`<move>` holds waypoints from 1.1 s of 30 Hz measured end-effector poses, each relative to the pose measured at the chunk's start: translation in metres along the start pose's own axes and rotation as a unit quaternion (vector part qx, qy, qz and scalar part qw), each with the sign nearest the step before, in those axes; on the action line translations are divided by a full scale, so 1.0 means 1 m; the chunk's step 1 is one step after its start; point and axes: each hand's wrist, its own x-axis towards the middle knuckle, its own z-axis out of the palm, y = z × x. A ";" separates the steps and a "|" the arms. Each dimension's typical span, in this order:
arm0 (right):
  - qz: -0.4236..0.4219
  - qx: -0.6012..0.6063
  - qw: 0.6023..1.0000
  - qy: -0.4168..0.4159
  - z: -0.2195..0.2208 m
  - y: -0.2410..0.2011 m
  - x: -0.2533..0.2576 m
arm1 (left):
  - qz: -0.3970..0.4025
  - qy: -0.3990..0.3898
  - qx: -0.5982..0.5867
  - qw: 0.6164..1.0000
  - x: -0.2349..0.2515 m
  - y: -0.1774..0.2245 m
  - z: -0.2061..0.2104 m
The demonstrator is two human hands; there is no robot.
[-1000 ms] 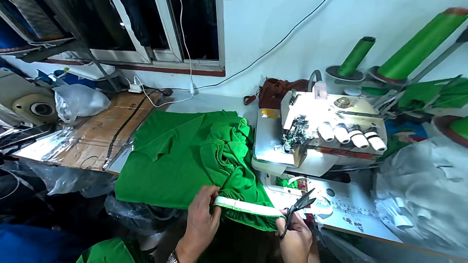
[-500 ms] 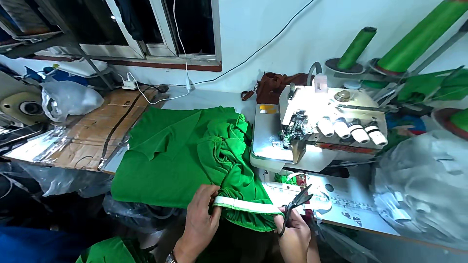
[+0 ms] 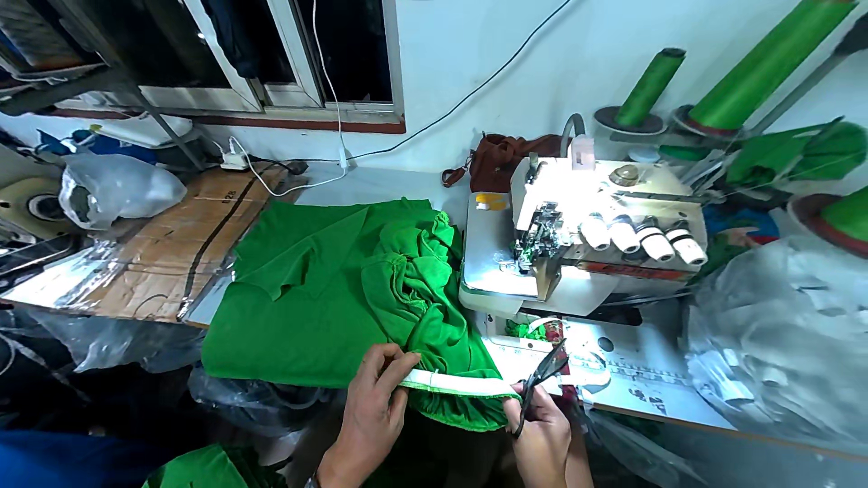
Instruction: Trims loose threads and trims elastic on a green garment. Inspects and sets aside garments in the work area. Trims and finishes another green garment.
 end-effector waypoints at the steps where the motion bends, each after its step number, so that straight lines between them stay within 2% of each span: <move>1: 0.003 0.002 1.000 0.001 0.000 0.000 0.000 | -0.001 -0.001 0.000 1.000 -0.001 -0.001 0.000; 12: -0.014 -0.006 1.000 0.002 0.001 0.000 0.003 | -0.001 -0.020 0.021 1.000 0.001 0.000 -0.005; 16: -0.012 0.001 1.000 -0.007 0.004 -0.004 0.004 | 0.093 -0.132 0.081 0.984 0.016 0.027 -0.015; 20: -0.051 -0.013 0.998 -0.028 0.006 -0.016 0.005 | 0.161 -0.246 0.121 0.948 0.041 0.057 -0.001; 22: -0.064 -0.024 0.997 -0.033 0.005 -0.025 0.008 | 0.148 -0.266 0.121 0.945 0.051 0.051 0.007; 24: -0.065 -0.042 0.996 -0.046 0.003 -0.027 0.013 | 0.103 -0.280 0.050 0.953 0.061 0.039 0.006; 26: -0.030 -0.058 0.995 -0.072 0.001 -0.028 0.015 | 0.036 -0.291 -0.044 0.955 0.069 0.029 0.003; 29: 0.018 -0.052 0.990 -0.128 0.001 -0.027 0.016 | -0.015 -0.318 -0.114 0.941 0.081 0.017 0.003; 33: 0.031 -0.011 0.986 -0.166 0.004 -0.027 0.014 | -0.053 -0.350 -0.168 0.920 0.087 0.007 0.003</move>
